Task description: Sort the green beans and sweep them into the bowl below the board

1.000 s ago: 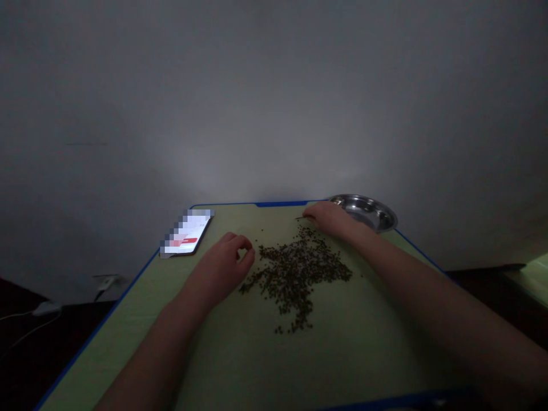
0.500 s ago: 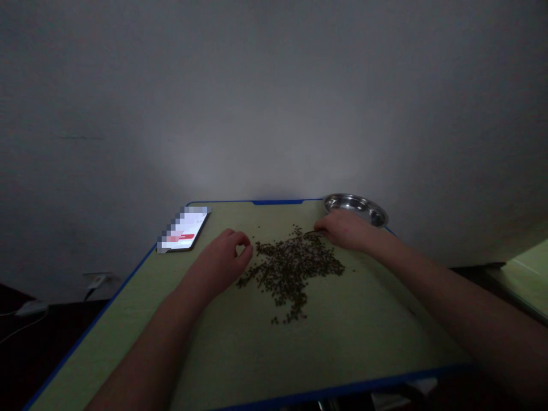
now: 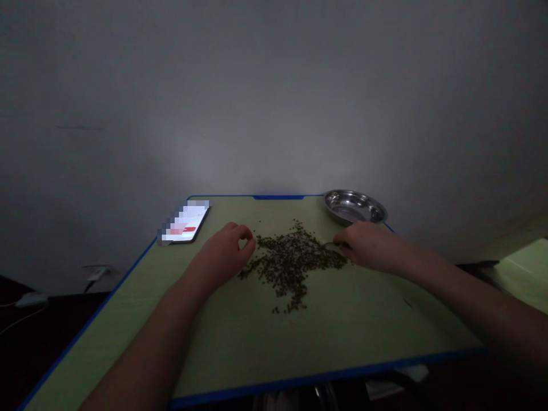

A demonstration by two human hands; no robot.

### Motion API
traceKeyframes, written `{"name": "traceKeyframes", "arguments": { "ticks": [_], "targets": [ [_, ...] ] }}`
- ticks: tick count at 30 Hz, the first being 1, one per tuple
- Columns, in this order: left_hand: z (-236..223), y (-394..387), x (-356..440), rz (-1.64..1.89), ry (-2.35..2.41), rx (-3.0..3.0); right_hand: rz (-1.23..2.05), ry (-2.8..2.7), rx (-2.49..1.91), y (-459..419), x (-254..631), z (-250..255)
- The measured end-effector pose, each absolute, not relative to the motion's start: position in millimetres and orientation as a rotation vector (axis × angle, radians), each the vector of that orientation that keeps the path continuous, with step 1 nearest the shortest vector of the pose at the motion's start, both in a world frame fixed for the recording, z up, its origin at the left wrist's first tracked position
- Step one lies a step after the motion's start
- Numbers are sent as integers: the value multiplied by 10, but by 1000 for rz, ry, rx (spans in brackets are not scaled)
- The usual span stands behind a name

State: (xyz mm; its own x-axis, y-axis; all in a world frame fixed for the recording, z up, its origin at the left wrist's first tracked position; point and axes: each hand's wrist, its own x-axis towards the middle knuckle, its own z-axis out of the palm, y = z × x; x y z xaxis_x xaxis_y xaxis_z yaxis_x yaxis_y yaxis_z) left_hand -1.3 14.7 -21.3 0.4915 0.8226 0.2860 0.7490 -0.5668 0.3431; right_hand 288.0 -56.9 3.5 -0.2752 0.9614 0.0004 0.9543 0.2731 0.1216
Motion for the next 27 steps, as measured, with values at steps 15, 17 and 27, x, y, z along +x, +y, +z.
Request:
{"name": "traceKeyframes", "arguments": {
  "ticks": [15, 17, 27],
  "targets": [
    [-215, 136, 1, 620, 1364, 2560, -84, 2426, 2029, -820, 2746, 8],
    [-220, 139, -3, 613, 1358, 2557, -105, 2429, 2057, -847, 2709, 4],
    [-208, 126, 21, 564, 1374, 2551, -114, 2415, 2106, -882, 2595, -13]
  ]
}}
